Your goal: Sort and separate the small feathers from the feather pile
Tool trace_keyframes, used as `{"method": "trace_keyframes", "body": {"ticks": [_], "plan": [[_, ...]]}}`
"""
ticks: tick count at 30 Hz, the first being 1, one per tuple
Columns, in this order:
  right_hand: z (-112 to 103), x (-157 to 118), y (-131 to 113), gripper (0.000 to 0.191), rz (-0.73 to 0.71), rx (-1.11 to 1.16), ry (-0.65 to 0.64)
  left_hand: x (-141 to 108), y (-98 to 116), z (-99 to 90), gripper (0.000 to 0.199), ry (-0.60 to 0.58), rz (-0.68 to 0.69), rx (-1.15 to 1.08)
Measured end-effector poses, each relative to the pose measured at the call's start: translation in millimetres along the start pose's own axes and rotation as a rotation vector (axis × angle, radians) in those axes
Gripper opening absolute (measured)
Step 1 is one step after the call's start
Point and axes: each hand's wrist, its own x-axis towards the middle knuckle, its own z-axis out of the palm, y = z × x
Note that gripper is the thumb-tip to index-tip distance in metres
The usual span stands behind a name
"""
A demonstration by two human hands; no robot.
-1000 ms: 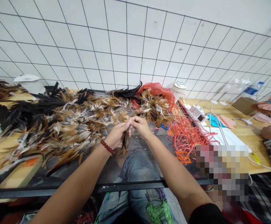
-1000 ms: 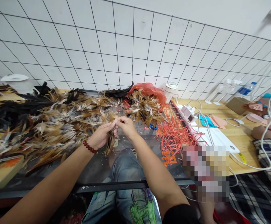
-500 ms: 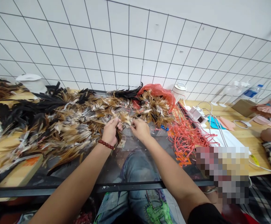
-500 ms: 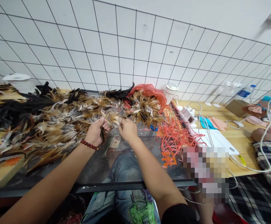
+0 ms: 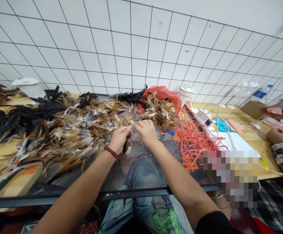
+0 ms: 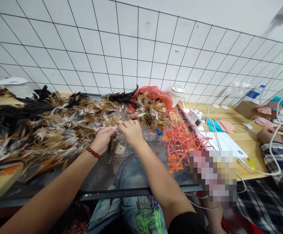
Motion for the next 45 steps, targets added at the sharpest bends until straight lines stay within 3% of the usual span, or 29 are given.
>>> {"method": "trace_keyframes", "body": {"ticks": [4,7,11,15,18,22,26,31,33,38,41,43,45], "plan": [[13.3,4.2,2.9,0.026,0.381,0.491,0.205,0.7,-2.1,0.5,0.029,0.065,0.145,-0.01],[24.3,9.2,2.8,0.026,0.616,0.956,0.202,2.2,-3.5,-1.1,0.023,0.092,0.232,0.065],[25.8,13.9,-4.1,0.031,0.686,1.28,0.176,-0.1,-3.7,-0.4,0.019,0.074,0.269,0.123],[17.5,15.1,-6.1,0.028,0.719,1.368,0.256,-2.8,-1.3,2.5,0.021,0.036,0.221,0.082],[10.8,14.7,-3.4,0.026,0.695,1.464,0.203,-1.3,-0.2,2.4,0.025,0.094,0.163,0.019],[9.3,13.6,-3.1,0.023,0.54,1.427,0.047,-1.0,1.9,1.8,0.031,0.068,0.093,-0.032],[17.4,12.9,-3.4,0.021,0.543,1.288,0.17,-5.7,4.2,3.2,0.033,-0.022,0.06,0.013],[21.5,13.1,0.5,0.019,0.507,1.188,0.187,-6.6,4.4,3.0,0.034,-0.074,0.066,0.017],[19.0,13.2,0.9,0.02,0.511,1.197,0.184,-5.3,4.0,2.2,0.033,-0.091,0.066,0.001],[13.6,10.8,-3.6,0.025,0.502,1.372,0.04,-4.4,2.5,0.9,0.031,-0.151,0.057,-0.034],[15.3,10.8,-9.1,0.027,0.489,1.39,0.052,-6.5,2.0,2.0,0.03,-0.215,0.004,-0.062],[12.9,13.2,-11.8,0.028,0.479,1.276,0.081,-7.7,1.7,2.9,0.029,-0.249,-0.018,-0.081],[1.5,15.8,-9.9,0.024,0.433,0.986,0.091,-7.6,1.5,3.1,0.025,-0.231,0.007,-0.089]]}}
